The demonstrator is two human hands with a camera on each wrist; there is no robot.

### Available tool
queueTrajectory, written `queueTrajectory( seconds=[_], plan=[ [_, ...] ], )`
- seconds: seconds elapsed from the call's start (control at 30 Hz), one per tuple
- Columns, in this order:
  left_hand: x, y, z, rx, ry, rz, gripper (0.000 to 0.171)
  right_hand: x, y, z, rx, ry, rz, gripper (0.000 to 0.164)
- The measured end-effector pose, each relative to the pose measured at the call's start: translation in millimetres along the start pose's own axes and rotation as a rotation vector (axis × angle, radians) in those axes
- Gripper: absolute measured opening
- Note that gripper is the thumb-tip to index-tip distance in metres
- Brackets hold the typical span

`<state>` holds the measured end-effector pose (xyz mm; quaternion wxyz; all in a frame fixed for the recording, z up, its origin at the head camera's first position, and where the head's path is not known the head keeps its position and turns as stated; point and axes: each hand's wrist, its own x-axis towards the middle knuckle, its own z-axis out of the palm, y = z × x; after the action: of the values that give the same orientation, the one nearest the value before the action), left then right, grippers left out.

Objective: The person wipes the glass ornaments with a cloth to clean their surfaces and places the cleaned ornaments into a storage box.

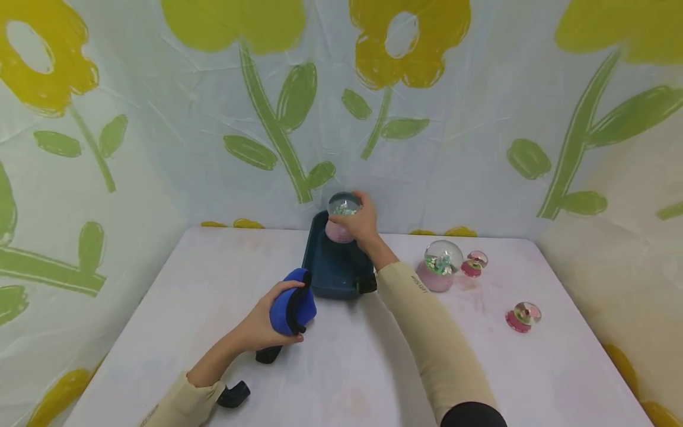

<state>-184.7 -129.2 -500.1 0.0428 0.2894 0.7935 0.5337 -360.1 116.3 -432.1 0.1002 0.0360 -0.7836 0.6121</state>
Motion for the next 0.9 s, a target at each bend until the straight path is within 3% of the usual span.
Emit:
queueTrajectory(
  seconds=[0.2,0.4,0.9],
  plan=[
    [-5.0,-2.6,1.7,-0.006,-0.023,-0.013,0.093,1,6,10,-0.006,-0.001,0.066,0.085],
    [1.1,-2.2,-0.6,0.006,-0.014,-0.004,0.095,8,10,16,-0.026,0.001,0.059,0.088],
    [0.5,0.4,-0.4,0.007,-0.032,-0.026,0.094,10,20,24,-0.071,0.023,0.096,0.085]
  ],
)
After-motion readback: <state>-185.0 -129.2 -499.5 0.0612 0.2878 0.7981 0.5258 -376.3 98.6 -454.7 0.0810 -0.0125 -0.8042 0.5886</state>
